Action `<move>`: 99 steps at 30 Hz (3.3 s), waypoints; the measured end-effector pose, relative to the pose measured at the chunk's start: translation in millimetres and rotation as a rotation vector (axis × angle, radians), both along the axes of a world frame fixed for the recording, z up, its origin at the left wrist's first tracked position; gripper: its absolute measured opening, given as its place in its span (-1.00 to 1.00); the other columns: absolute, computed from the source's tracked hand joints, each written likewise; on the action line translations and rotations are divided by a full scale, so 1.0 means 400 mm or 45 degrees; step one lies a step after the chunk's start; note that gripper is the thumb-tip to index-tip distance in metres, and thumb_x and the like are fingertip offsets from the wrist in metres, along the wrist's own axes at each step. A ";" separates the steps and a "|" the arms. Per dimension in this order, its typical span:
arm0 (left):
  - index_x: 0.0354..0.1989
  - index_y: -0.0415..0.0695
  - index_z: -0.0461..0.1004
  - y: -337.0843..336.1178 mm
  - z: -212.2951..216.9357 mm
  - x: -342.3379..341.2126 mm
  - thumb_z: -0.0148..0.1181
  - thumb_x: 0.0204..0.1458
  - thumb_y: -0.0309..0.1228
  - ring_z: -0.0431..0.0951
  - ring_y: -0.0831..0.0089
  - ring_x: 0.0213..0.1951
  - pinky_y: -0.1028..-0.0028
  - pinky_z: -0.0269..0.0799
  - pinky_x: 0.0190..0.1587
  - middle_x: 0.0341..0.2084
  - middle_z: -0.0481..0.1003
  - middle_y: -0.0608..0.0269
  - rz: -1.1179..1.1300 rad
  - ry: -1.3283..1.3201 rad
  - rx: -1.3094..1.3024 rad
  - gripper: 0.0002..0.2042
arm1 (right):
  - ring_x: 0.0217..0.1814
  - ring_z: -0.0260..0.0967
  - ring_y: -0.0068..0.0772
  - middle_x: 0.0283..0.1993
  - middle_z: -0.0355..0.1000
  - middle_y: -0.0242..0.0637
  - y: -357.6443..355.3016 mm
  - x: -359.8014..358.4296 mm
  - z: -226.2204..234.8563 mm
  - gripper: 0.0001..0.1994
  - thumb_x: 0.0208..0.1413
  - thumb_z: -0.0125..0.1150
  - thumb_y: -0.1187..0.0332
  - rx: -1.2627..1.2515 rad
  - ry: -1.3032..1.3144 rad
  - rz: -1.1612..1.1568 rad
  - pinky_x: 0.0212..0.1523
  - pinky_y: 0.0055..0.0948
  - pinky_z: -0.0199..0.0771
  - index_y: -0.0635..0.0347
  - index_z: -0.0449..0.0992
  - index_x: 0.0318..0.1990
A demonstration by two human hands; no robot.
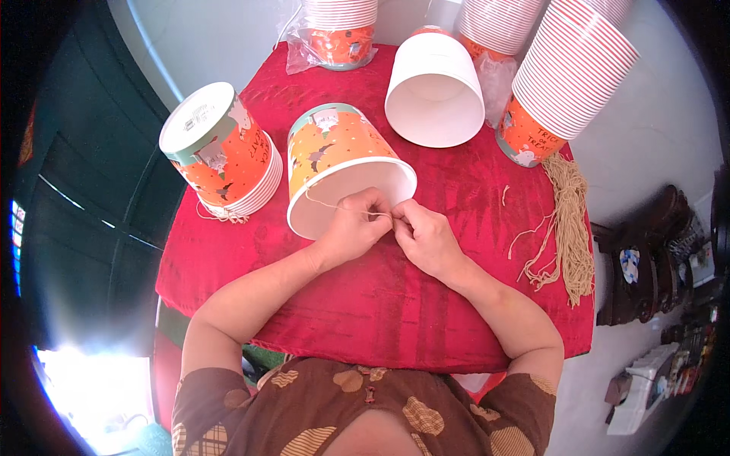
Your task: Attaching strings to paper cups and stacking them for packaging.
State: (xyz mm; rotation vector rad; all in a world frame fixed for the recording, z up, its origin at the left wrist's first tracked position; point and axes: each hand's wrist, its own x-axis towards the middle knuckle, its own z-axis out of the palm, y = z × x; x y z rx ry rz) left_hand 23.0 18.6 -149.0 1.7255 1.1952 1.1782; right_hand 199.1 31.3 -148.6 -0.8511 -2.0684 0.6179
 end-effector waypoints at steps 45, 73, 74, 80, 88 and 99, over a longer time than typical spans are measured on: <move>-0.32 -0.29 0.44 -0.004 0.014 -0.005 0.02 0.12 -0.52 0.42 0.57 -0.53 0.49 0.36 -0.49 -0.55 0.44 0.26 0.028 -0.041 -0.272 -0.90 | -0.46 0.56 -0.34 -0.46 0.53 -0.05 0.016 -0.015 -0.029 -0.94 0.11 0.21 0.52 -0.106 0.026 -0.168 -0.46 -0.40 0.47 0.33 0.52 -0.29; -0.46 -0.28 0.46 -0.023 -0.016 0.002 0.22 -0.05 -0.61 0.56 0.24 -0.43 0.33 0.47 -0.37 -0.48 0.51 0.05 0.223 0.370 0.221 -0.95 | -0.59 0.48 -0.25 -0.60 0.42 -0.15 0.003 -0.022 -0.021 -0.89 0.08 0.23 0.54 0.021 -0.047 -0.204 -0.57 -0.33 0.40 0.24 0.41 -0.30; -0.46 -0.28 0.46 -0.023 -0.018 0.001 0.22 -0.05 -0.61 0.55 0.26 -0.44 0.34 0.46 -0.39 -0.49 0.51 0.06 0.222 0.354 0.225 -0.95 | -0.60 0.46 -0.24 -0.61 0.41 -0.16 0.002 -0.023 -0.020 -0.89 0.08 0.23 0.54 0.034 -0.047 -0.204 -0.58 -0.32 0.39 0.23 0.41 -0.30; -0.47 -0.25 0.47 -0.023 -0.013 0.003 0.25 -0.06 -0.60 0.50 0.35 -0.51 0.37 0.42 -0.45 -0.51 0.51 0.12 0.224 0.326 0.214 -0.93 | -0.56 0.50 -0.16 -0.59 0.43 -0.12 0.006 -0.019 -0.027 -0.93 0.08 0.21 0.53 0.114 -0.076 -0.184 -0.57 -0.28 0.42 0.21 0.46 -0.30; -0.48 -0.28 0.48 -0.017 -0.014 0.001 0.25 -0.05 -0.58 0.53 0.35 -0.48 0.37 0.45 -0.42 -0.52 0.53 0.10 0.237 0.335 0.154 -0.94 | -0.56 0.49 -0.13 -0.56 0.45 -0.14 0.011 -0.011 -0.023 -0.94 0.04 0.23 0.51 0.364 -0.205 -0.111 -0.58 -0.23 0.44 0.19 0.48 -0.33; -0.46 -0.30 0.48 -0.014 -0.005 -0.001 0.25 -0.03 -0.59 0.57 0.36 -0.44 0.39 0.47 -0.39 -0.51 0.54 0.09 0.197 0.326 0.055 -0.93 | -0.57 0.47 -0.14 -0.58 0.44 -0.18 0.009 -0.002 -0.013 -0.95 0.02 0.21 0.51 0.463 -0.313 -0.066 -0.59 -0.21 0.44 0.19 0.46 -0.37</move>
